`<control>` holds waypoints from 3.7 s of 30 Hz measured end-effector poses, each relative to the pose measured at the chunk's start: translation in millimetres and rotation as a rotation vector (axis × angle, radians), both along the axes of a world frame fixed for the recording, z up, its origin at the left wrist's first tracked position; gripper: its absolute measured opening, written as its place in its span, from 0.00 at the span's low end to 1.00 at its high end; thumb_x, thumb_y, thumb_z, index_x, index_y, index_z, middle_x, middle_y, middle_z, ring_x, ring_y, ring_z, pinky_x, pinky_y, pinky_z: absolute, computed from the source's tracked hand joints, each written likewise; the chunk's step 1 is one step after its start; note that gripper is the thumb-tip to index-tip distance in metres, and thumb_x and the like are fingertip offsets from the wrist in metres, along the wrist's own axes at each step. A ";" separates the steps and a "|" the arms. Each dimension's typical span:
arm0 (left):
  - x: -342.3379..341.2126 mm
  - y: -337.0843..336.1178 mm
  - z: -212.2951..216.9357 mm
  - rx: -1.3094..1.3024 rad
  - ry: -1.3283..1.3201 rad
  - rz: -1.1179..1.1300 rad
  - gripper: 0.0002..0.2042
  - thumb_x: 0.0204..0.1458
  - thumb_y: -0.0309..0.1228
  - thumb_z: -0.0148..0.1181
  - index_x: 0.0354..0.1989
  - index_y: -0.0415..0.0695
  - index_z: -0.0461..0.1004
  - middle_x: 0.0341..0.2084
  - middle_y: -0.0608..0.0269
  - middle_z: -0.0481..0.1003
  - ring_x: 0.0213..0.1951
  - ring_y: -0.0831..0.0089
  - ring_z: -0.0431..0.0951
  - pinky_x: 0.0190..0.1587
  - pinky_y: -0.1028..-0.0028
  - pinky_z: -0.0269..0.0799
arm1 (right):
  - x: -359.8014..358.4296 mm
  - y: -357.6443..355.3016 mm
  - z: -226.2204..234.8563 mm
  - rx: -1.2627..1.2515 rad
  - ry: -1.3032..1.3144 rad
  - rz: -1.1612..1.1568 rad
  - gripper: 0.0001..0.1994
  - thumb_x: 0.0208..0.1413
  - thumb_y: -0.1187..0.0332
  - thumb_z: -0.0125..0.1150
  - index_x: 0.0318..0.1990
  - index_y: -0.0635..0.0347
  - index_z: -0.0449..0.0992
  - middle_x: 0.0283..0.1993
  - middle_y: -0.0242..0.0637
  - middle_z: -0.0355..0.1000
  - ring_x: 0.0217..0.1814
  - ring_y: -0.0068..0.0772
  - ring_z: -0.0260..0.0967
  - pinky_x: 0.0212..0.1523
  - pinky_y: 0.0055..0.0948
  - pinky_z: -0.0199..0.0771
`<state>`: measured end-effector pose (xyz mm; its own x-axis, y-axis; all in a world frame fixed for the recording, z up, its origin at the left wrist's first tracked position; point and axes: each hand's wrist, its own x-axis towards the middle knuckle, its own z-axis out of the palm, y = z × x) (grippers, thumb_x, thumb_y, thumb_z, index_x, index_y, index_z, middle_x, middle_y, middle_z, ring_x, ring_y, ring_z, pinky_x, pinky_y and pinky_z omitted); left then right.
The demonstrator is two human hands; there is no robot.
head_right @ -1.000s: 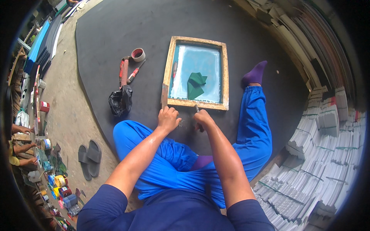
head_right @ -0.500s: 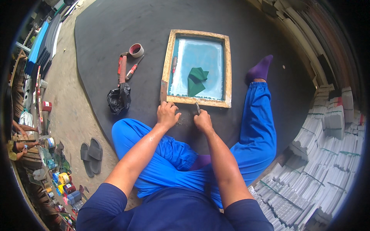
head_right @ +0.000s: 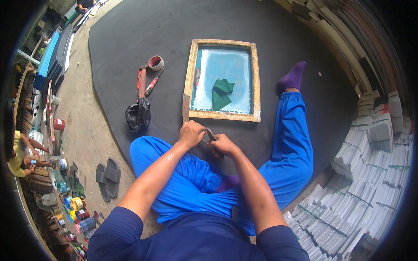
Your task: The person sits on the floor and uses pliers to secure staples along the edges of a wooden frame holding a glass pane. They repeatedly reposition the frame and adjust their grip while working around the perimeter.
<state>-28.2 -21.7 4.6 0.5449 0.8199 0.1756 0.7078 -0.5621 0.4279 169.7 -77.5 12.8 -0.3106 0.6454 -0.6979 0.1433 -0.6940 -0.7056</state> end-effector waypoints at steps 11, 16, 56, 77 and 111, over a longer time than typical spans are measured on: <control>-8.4 -9.6 -0.5 -0.117 0.143 0.036 0.09 0.54 0.38 0.61 0.32 0.50 0.86 0.29 0.64 0.82 0.36 0.62 0.82 0.41 0.61 0.74 | 3.6 -9.8 11.0 -0.252 0.183 -0.023 0.17 0.60 0.66 0.63 0.55 0.59 0.74 0.34 0.38 0.78 0.33 0.30 0.78 0.26 0.32 0.76; -4.2 -15.3 8.1 -0.195 0.133 0.030 0.12 0.56 0.41 0.59 0.31 0.49 0.86 0.31 0.61 0.82 0.36 0.58 0.83 0.40 0.58 0.77 | 15.3 -15.0 -6.3 -0.151 0.053 0.082 0.17 0.62 0.61 0.66 0.54 0.57 0.75 0.35 0.39 0.79 0.32 0.30 0.77 0.27 0.33 0.76; 8.9 -8.8 -2.8 0.024 0.076 0.080 0.15 0.46 0.38 0.71 0.35 0.40 0.80 0.60 0.47 0.71 0.64 0.47 0.67 0.67 0.51 0.63 | -10.5 23.3 -29.1 0.203 -0.713 -0.206 0.08 0.55 0.72 0.53 0.39 0.62 0.78 0.26 0.45 0.76 0.20 0.38 0.75 0.24 0.39 0.74; -4.3 -2.3 14.9 -0.057 -0.133 0.067 0.10 0.48 0.33 0.70 0.38 0.45 0.84 0.44 0.59 0.81 0.52 0.60 0.77 0.61 0.60 0.68 | -0.1 7.0 -1.3 0.031 0.046 -0.092 0.07 0.49 0.78 0.58 0.37 0.60 0.74 0.22 0.36 0.70 0.18 0.30 0.70 0.15 0.32 0.70; -12.7 -11.8 22.7 -0.434 0.253 0.291 0.17 0.49 0.48 0.70 0.35 0.47 0.85 0.32 0.52 0.83 0.39 0.53 0.85 0.41 0.57 0.80 | -42.9 40.5 -20.2 -0.012 -0.404 -0.314 0.11 0.58 0.70 0.59 0.36 0.74 0.73 0.26 0.46 0.73 0.21 0.38 0.72 0.21 0.38 0.74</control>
